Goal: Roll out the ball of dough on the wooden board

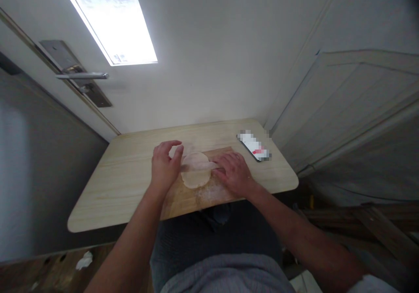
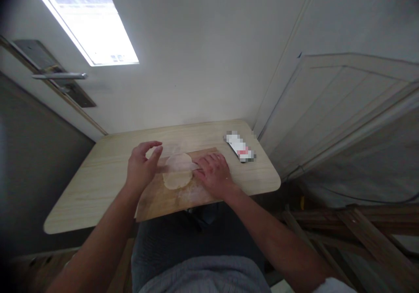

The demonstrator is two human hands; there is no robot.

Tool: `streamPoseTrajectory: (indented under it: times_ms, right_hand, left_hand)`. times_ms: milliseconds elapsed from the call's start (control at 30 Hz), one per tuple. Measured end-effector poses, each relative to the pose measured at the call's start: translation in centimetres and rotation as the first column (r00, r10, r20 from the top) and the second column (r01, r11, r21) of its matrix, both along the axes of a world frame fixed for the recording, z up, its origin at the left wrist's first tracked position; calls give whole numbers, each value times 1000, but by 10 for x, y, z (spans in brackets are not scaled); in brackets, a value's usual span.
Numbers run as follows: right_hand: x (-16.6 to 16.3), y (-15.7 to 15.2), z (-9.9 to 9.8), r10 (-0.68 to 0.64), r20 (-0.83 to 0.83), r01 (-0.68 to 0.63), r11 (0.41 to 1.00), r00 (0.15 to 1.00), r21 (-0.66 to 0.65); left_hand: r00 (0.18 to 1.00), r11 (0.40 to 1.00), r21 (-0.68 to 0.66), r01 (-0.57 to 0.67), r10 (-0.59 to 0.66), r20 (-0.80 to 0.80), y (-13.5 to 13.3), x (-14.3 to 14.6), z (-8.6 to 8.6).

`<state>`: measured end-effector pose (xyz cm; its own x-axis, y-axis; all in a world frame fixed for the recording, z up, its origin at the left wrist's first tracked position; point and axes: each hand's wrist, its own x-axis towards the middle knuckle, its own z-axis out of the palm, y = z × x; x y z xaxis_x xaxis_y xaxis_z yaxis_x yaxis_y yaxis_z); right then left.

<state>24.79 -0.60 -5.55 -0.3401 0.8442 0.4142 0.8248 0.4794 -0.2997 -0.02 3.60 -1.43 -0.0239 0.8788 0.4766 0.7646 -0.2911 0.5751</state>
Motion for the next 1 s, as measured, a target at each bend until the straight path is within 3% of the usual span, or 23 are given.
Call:
streamPoseTrajectory:
  times_ms: [133, 300, 500, 700, 1000]
  right_hand:
    - [-1, 9, 3, 67, -15, -68, 992, 998, -104]
    - [-6, 18, 13, -18, 6, 19, 988, 1000, -152]
    - [-23, 46, 23, -262, 202, 297, 939, 944, -171]
    - [-22, 50, 10, -239, 281, 313, 915, 930, -256]
    - [-23, 17, 3, -289, 216, 323, 935, 933, -145]
  left_hand:
    - [956, 991, -125, 55, -88, -280, 1, 16, -11]
    - [865, 980, -198, 33, -127, -486, 8, 25, -25]
    - [819, 960, -280, 3, -163, -550, 16, 25, -19]
    - [814, 932, -363, -7, -206, -543, 19, 25, -22]
    - [829, 977, -212, -14, -108, -549, -6, 24, -33]
